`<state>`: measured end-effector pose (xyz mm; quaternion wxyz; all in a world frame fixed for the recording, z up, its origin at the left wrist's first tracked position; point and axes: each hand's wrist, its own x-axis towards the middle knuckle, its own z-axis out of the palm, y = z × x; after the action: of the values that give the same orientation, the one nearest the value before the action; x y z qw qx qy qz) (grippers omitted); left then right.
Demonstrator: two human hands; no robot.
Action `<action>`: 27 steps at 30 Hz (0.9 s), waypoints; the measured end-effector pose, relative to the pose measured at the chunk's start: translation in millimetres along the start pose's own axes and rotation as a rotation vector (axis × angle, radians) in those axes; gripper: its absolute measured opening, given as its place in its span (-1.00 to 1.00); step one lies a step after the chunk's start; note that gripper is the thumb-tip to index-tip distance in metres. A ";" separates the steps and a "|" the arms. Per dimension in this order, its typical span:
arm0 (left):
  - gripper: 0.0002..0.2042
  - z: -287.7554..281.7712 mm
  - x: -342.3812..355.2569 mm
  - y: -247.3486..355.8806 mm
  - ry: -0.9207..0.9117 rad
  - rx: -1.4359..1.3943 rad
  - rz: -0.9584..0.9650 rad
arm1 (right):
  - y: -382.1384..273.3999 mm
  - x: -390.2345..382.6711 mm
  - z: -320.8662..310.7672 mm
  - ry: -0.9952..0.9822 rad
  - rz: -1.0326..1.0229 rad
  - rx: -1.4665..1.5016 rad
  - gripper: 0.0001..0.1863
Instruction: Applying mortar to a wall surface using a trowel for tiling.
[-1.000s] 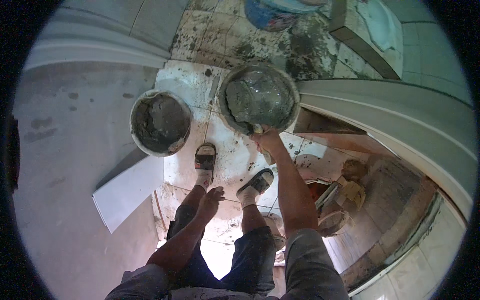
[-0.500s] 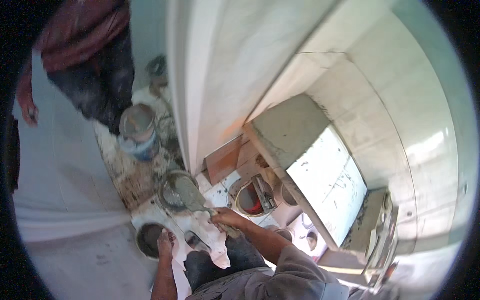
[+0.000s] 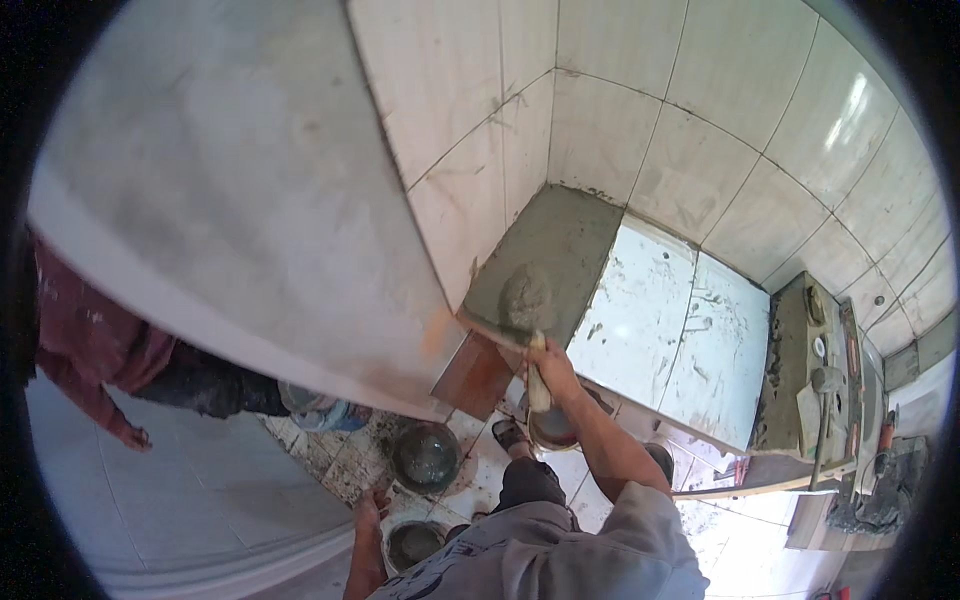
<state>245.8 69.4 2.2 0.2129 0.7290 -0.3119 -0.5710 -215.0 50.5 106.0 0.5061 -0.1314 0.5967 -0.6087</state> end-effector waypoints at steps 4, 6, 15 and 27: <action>-0.59 46.8 6.3 32.7 -0.132 0.163 0.021 | -60.6 103.8 4.8 0.180 -0.149 -0.007 -0.83; -0.57 65.4 17.7 49.8 -0.189 0.290 0.053 | -84.5 153.1 8.4 0.222 -0.154 -0.005 -0.82; -0.56 147.8 -12.9 200.9 -0.450 0.914 0.291 | -121.0 321.5 3.6 0.546 -0.106 -0.717 -0.45; -0.58 198.2 10.3 221.2 -0.524 0.751 0.462 | -104.5 277.3 -15.6 0.521 -0.057 -0.758 -0.47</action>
<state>9.2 -86.8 91.4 -0.0282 0.4997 -0.6914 -0.5210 -400.5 -178.0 68.7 0.2383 -0.1663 0.8808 -0.3738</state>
